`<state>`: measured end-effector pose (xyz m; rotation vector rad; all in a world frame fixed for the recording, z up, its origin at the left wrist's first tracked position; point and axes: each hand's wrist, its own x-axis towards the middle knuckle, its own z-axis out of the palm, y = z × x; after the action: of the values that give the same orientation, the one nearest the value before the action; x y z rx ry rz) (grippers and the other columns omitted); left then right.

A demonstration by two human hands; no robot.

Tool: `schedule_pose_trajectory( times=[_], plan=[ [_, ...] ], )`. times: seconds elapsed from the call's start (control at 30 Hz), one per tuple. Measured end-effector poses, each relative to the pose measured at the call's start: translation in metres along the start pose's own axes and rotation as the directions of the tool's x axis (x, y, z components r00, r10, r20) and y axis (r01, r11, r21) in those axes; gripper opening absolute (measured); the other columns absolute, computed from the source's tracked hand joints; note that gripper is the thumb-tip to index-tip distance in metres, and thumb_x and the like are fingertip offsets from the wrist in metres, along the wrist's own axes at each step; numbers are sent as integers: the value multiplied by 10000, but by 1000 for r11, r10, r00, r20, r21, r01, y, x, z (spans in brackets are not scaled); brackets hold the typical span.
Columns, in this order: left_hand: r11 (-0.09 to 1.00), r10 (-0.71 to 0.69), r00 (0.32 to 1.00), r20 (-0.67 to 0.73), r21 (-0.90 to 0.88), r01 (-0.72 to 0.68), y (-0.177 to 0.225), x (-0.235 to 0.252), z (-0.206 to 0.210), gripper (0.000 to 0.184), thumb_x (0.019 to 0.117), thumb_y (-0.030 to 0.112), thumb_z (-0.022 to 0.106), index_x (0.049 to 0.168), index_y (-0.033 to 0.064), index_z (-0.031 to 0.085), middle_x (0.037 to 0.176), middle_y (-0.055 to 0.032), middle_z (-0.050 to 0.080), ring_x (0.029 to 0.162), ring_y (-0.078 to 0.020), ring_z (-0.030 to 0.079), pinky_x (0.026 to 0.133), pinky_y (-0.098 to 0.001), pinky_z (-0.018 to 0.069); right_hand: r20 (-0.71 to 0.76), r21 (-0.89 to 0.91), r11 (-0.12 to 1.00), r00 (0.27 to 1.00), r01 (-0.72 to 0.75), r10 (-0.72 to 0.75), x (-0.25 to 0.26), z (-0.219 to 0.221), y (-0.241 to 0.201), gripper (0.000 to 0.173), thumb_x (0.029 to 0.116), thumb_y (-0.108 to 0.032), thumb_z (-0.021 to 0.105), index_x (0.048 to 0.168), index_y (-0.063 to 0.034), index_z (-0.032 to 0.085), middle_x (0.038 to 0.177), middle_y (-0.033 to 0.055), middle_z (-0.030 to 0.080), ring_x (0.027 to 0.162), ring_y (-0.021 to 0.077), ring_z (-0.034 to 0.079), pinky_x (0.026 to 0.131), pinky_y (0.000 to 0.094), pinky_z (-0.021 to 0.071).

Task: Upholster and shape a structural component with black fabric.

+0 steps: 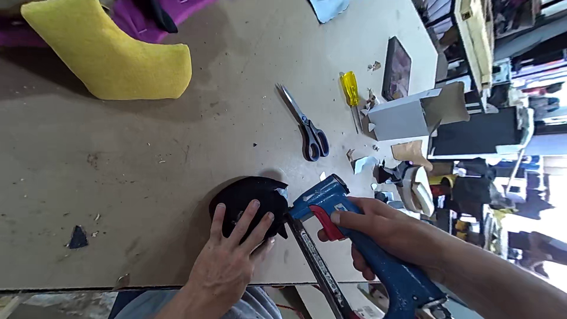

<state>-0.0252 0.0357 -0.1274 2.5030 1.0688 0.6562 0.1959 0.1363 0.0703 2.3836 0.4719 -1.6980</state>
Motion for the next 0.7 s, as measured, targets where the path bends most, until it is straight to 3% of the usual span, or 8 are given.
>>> schedule_pose_trajectory(
  times=[0.17,0.57,0.7],
  plan=[
    [1000,2,999,43,-4,-1,0,0,2,489,964,61,557,1326,370,668,1608,52,438,1533,-348,300,1121,-777,202,27,-64,997,999,-44,46,0,10,-18,183,1089,-227,490,1243,-135,529,1001,137,749,530,271,693,465,371,608],
    [995,-74,997,5,-70,74,-1,2,2,407,1023,113,471,1266,339,707,1580,62,478,1517,-259,354,1181,-668,210,-3,-174,970,985,-170,172,6,25,-43,177,1092,-251,501,1234,-150,534,981,112,746,529,251,691,463,354,604],
    [994,-79,996,27,-78,81,0,3,1,431,1016,98,461,1286,335,699,1588,55,470,1522,-270,344,1176,-680,215,-32,-214,958,982,-189,187,5,29,-50,185,1088,-257,513,1238,-150,529,965,104,749,522,253,692,458,358,609]
  ],
)
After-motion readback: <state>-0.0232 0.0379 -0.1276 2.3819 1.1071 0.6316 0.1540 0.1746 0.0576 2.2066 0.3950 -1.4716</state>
